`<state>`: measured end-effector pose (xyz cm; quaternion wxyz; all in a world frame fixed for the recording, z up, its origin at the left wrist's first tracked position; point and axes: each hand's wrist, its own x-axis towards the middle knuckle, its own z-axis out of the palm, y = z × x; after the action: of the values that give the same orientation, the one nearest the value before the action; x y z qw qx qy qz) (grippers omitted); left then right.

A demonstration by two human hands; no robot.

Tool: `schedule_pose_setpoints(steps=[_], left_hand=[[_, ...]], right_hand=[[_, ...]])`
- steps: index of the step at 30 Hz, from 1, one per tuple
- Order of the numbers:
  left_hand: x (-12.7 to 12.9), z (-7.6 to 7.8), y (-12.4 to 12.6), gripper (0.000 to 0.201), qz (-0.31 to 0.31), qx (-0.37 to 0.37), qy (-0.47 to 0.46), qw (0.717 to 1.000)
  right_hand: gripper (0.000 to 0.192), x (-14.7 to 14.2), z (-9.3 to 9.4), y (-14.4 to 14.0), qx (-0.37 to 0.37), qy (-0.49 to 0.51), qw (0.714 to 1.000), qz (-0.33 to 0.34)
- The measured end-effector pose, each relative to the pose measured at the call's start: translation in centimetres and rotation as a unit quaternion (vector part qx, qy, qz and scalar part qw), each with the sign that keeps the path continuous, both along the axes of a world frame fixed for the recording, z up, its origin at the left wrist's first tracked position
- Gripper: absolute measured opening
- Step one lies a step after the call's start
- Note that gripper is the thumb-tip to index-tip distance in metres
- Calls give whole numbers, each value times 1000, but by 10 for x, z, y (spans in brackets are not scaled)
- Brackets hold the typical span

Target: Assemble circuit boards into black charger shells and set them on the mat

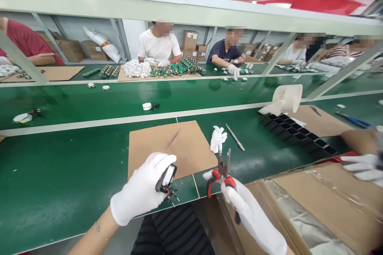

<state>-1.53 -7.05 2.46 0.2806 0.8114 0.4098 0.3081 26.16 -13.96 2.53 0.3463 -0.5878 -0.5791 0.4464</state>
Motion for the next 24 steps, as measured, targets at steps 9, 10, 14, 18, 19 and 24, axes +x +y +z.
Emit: schedule_pose_setpoints(steps=[9, 10, 14, 18, 19, 24], left_hand=[[12, 36, 4, 79, -86, 130, 65, 986], [13, 37, 3, 81, -91, 131, 64, 985], [16, 37, 1, 82, -111, 108, 51, 987], [21, 38, 1, 78, -127, 136, 128, 974], [21, 40, 1, 75, -132, 152, 160, 966], [20, 45, -14, 59, -144, 239, 282, 918]], right_hand=[[43, 1, 47, -22, -93, -73, 979, 165], [43, 0, 50, -21, -103, -84, 976, 175], [46, -2, 56, -20, -127, -125, 966, 188], [45, -1, 56, -20, -121, -153, 961, 198], [45, 0, 56, -19, -116, -160, 960, 199], [33, -1, 52, -9, -140, -187, 956, 179]])
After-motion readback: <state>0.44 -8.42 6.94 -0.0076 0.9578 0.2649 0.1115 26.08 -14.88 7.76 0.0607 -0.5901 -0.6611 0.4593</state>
